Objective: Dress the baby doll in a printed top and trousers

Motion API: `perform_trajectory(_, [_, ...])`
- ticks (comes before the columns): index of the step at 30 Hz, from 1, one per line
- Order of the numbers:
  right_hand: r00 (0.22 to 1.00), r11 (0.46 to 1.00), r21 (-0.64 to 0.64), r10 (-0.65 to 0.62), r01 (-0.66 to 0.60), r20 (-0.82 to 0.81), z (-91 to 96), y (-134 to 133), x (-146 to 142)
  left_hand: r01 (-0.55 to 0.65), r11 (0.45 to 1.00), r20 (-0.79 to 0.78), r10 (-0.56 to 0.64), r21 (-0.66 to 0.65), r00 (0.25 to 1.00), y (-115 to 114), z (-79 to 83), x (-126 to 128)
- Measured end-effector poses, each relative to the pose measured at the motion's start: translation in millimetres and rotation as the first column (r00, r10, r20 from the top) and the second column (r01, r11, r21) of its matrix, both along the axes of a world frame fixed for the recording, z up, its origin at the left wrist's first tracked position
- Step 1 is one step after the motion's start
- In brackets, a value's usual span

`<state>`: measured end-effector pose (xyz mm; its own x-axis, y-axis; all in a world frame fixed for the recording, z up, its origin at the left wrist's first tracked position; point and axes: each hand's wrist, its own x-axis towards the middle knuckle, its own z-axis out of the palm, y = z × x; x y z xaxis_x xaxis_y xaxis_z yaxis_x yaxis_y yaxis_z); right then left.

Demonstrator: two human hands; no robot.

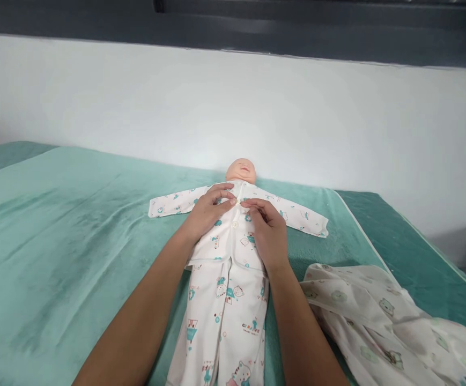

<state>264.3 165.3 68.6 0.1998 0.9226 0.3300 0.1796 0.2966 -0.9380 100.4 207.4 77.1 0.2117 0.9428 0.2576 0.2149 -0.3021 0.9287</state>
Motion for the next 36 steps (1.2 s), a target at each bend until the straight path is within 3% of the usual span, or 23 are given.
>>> perform_trajectory(13, [0.999,0.998,0.055,0.036,-0.038,0.027,1.4,-0.2,-0.6,0.039,0.995,0.075,-0.032,-0.091,0.997,0.3,9.0,3.2])
perform_trajectory(24, [0.985,0.996,0.066,0.041,-0.053,0.169,0.8,0.8,-1.0,0.078,0.988,0.013,-0.077,-0.131,0.997,5.8,19.1,2.2])
perform_trajectory(36, [0.991,0.997,0.072,0.028,-0.037,0.128,-1.1,1.7,-1.3,0.170,0.982,0.067,-0.165,-0.084,0.984,11.8,8.3,-4.5])
